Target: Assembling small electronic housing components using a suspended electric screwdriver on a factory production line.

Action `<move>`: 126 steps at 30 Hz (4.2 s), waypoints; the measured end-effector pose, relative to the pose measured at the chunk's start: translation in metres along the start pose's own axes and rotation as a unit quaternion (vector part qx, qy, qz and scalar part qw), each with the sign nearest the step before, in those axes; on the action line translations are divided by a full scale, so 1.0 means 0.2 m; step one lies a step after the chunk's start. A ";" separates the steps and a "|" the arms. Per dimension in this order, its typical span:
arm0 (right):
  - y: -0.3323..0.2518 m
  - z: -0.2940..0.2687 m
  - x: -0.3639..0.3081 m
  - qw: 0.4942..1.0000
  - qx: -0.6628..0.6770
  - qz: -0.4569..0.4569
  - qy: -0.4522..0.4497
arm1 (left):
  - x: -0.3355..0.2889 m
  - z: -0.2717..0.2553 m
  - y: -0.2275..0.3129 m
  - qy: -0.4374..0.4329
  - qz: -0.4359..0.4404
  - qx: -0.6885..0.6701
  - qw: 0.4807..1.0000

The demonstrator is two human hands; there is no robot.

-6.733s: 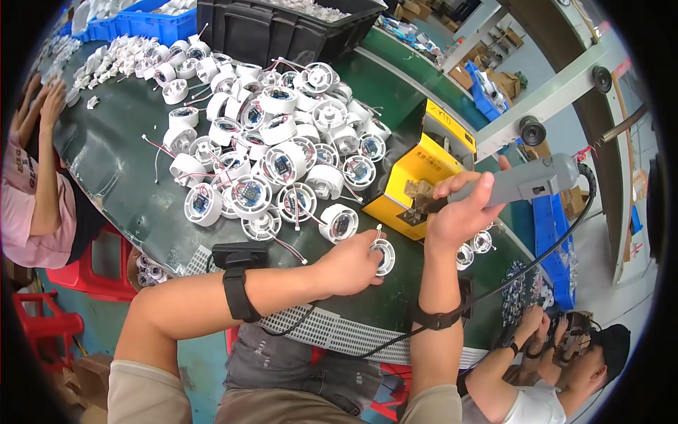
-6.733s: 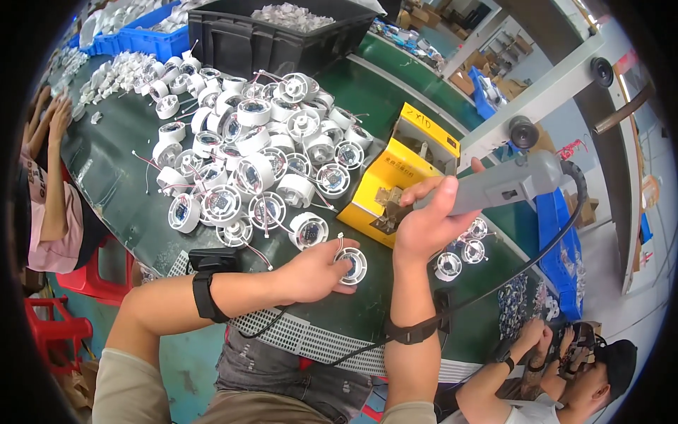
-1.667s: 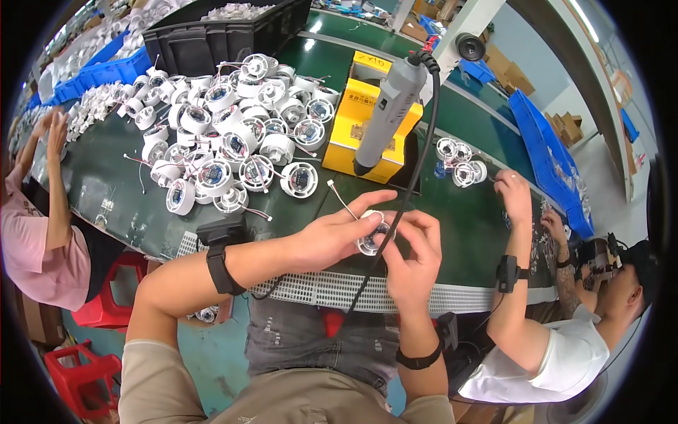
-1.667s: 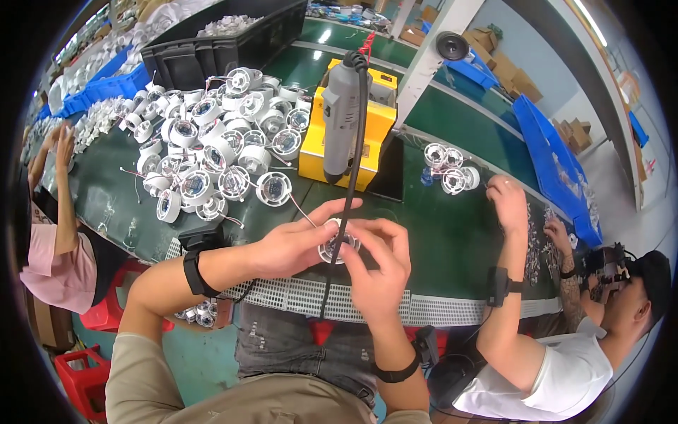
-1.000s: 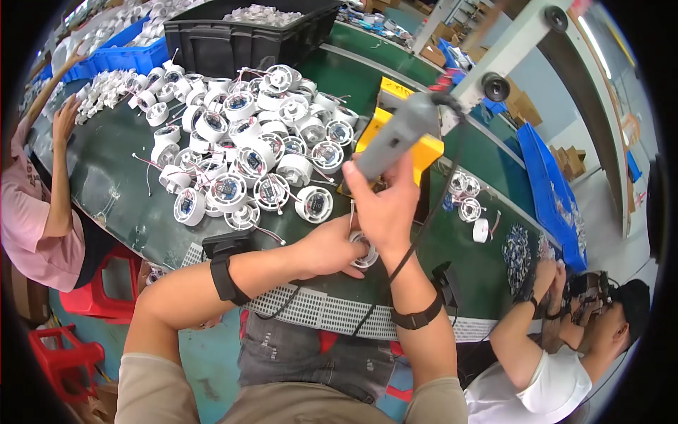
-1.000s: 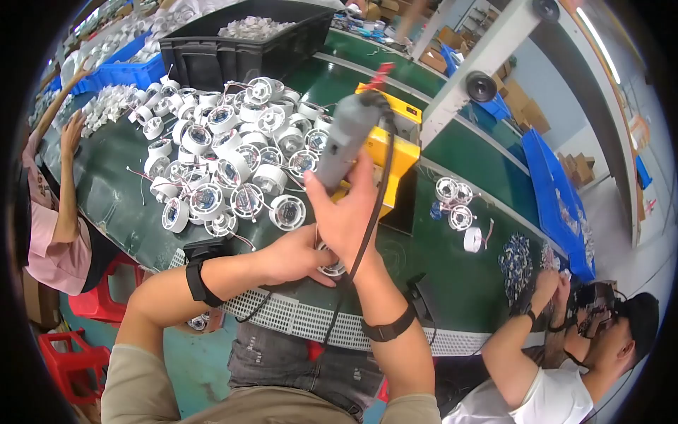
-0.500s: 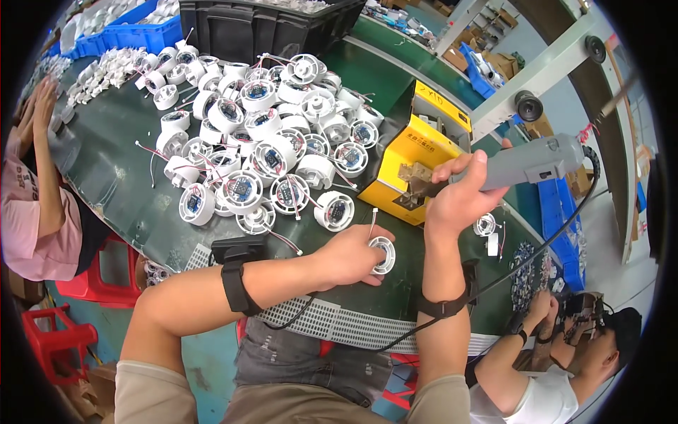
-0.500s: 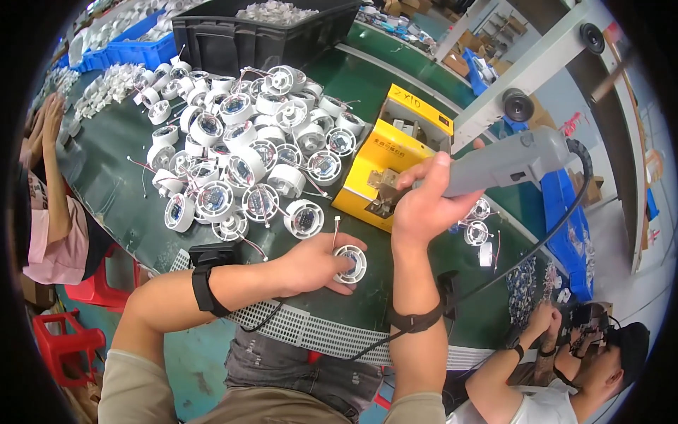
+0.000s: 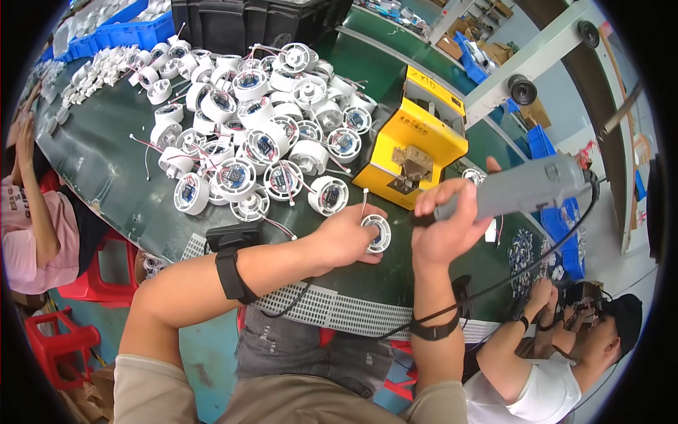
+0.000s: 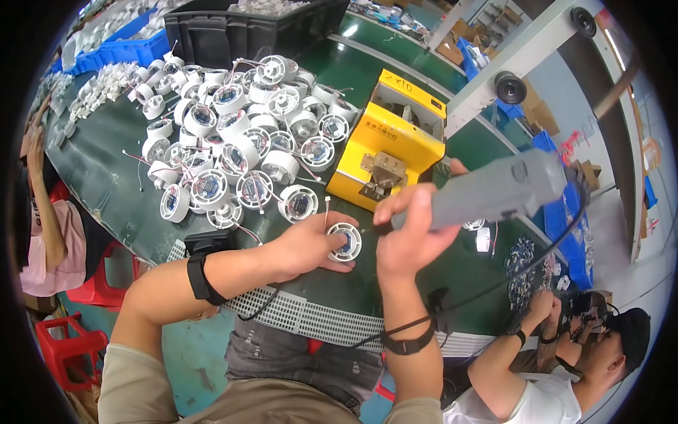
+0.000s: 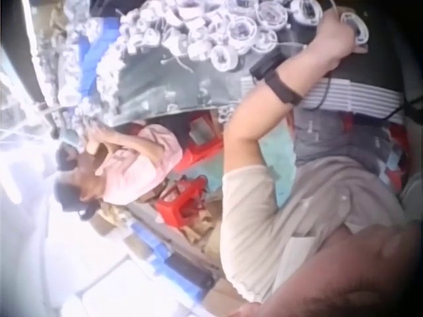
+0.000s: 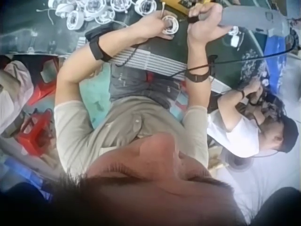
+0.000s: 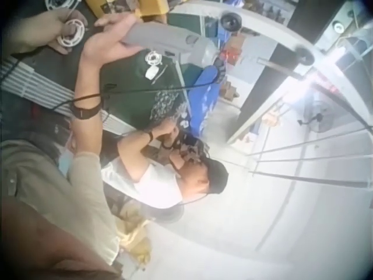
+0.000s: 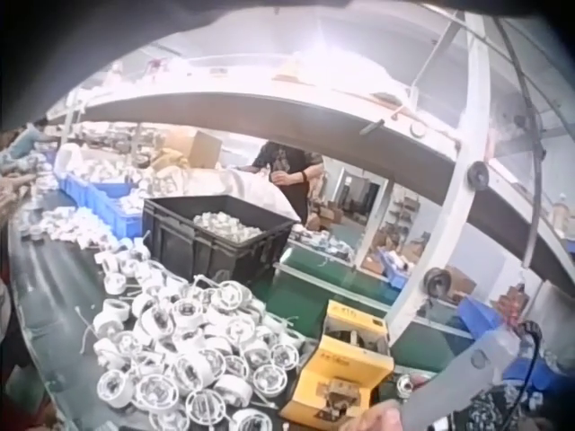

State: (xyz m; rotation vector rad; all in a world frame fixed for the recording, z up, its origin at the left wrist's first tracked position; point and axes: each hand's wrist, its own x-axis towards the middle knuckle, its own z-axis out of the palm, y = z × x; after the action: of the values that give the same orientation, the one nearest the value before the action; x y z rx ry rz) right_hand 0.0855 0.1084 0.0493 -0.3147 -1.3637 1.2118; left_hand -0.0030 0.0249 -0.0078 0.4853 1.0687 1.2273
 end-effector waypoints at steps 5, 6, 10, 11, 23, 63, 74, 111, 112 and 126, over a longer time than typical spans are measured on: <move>-0.02 -0.01 -0.13 0.999 0.013 0.036 -0.014 | 0.00 0.01 0.01 0.003 0.004 0.031 1.000; -0.01 -0.02 -0.14 0.999 0.007 0.044 -0.016 | 0.00 0.01 0.01 0.004 0.011 0.037 0.999; -0.01 -0.02 -0.16 0.999 0.006 0.043 -0.032 | 0.01 0.01 -0.03 0.023 0.035 0.031 0.999; -0.01 -0.02 -0.16 0.998 0.008 0.044 -0.033 | 0.01 0.02 -0.03 0.025 0.035 0.031 0.999; 0.05 -0.05 -0.15 0.995 0.009 0.034 -0.091 | -0.01 0.04 0.02 0.000 0.034 0.075 0.997; -0.21 -0.49 -0.48 0.953 -0.084 0.289 -0.030 | -0.14 0.09 0.02 -0.180 0.039 0.101 0.978; -0.18 -0.41 -0.52 0.954 -0.269 0.113 -0.065 | -0.07 0.05 -0.04 -0.169 0.006 0.018 0.986; -0.22 -0.40 -0.49 0.970 -0.216 0.100 -0.058 | -0.13 0.09 -0.04 -0.292 0.058 -0.017 0.954; -0.22 -0.40 -0.48 0.964 -0.251 0.041 -0.073 | -0.13 0.09 -0.05 -0.296 0.049 -0.021 0.954; -0.17 -0.40 -0.42 0.969 -0.077 0.218 -0.088 | -0.11 0.08 -0.06 -0.248 0.171 0.199 0.932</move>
State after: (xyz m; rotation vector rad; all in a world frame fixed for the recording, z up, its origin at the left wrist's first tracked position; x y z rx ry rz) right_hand 0.1895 0.0646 0.0065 -0.6563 -1.5976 1.5249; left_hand 0.0184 0.0051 -0.0010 1.2697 0.8068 1.0941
